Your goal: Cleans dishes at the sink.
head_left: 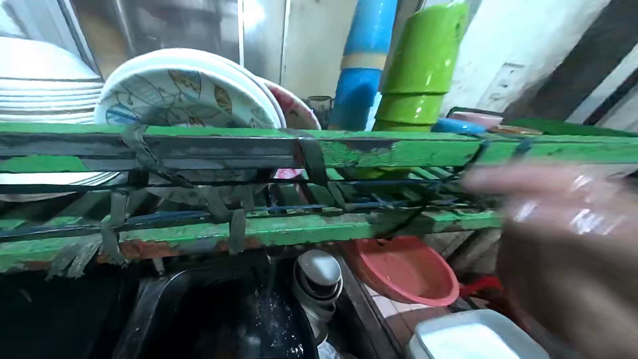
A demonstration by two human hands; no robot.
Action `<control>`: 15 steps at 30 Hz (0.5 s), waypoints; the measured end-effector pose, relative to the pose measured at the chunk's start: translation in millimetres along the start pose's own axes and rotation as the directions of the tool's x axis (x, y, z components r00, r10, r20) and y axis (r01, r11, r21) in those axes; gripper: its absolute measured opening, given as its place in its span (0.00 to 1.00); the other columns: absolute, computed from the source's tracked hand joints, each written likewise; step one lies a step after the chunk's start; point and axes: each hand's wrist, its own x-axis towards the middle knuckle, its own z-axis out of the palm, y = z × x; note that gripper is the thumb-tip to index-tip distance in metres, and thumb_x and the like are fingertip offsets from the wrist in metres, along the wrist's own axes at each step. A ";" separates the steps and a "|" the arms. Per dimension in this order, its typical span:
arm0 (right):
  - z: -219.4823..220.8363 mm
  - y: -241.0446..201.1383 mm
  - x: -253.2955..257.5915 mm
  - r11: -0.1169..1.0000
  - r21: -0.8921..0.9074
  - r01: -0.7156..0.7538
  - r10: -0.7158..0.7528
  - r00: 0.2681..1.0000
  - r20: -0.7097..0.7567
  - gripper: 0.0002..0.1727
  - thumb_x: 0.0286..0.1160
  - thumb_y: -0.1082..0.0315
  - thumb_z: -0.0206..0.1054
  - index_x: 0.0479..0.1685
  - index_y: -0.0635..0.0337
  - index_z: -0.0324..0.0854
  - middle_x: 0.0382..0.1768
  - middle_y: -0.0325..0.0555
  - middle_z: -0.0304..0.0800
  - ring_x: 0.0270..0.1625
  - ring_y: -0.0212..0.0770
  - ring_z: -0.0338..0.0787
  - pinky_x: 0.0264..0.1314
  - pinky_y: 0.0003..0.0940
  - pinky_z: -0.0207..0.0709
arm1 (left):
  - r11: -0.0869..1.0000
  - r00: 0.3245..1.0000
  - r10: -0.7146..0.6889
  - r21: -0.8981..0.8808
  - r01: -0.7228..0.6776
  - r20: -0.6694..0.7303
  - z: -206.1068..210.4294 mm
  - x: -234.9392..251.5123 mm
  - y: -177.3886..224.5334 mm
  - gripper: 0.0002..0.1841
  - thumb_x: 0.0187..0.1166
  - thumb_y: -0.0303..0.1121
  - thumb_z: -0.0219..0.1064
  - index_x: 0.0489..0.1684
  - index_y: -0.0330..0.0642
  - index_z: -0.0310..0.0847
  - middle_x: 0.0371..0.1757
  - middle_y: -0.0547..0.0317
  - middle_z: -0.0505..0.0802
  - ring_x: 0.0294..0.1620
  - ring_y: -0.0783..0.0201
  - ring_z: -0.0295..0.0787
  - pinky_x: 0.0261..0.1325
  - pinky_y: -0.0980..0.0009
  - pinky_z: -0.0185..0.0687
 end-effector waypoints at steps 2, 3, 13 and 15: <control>24.2 -10.8 -43.3 0.990 0.117 -0.073 0.043 0.970 0.241 0.13 0.89 0.61 0.56 0.54 0.45 0.87 0.55 0.33 0.92 0.65 0.31 0.86 0.74 0.32 0.76 | 0.937 1.000 -0.008 -0.348 0.016 0.024 -22.3 6.2 25.7 0.28 0.95 0.46 0.50 0.76 0.28 0.75 0.75 0.29 0.82 0.77 0.38 0.78 0.81 0.44 0.69; 38.2 -13.0 -61.3 0.957 0.202 -0.208 0.127 0.927 0.353 0.13 0.90 0.63 0.56 0.54 0.51 0.88 0.51 0.40 0.94 0.61 0.32 0.88 0.71 0.30 0.77 | 0.855 1.000 -0.010 -0.519 0.002 -0.012 -16.7 20.0 28.2 0.29 0.93 0.49 0.51 0.75 0.30 0.76 0.69 0.31 0.85 0.67 0.41 0.85 0.70 0.46 0.80; 185.5 27.2 -167.5 0.148 -0.228 -0.962 0.597 -0.097 0.796 0.34 0.87 0.54 0.63 0.88 0.59 0.63 0.83 0.58 0.72 0.83 0.53 0.75 0.86 0.51 0.65 | 0.970 0.944 0.115 -0.171 -0.174 -0.310 -76.3 78.8 114.1 0.25 0.86 0.49 0.62 0.62 0.33 0.86 0.71 0.37 0.86 0.78 0.46 0.79 0.82 0.51 0.70; 209.8 24.3 -171.8 0.070 -0.140 -0.988 0.589 -0.073 0.805 0.47 0.79 0.58 0.72 0.95 0.59 0.47 0.88 0.61 0.61 0.87 0.53 0.68 0.89 0.49 0.62 | 0.937 0.900 0.243 -0.150 -0.314 -0.362 -79.7 74.9 108.6 0.25 0.84 0.48 0.64 0.50 0.27 0.87 0.57 0.34 0.90 0.65 0.44 0.86 0.73 0.49 0.77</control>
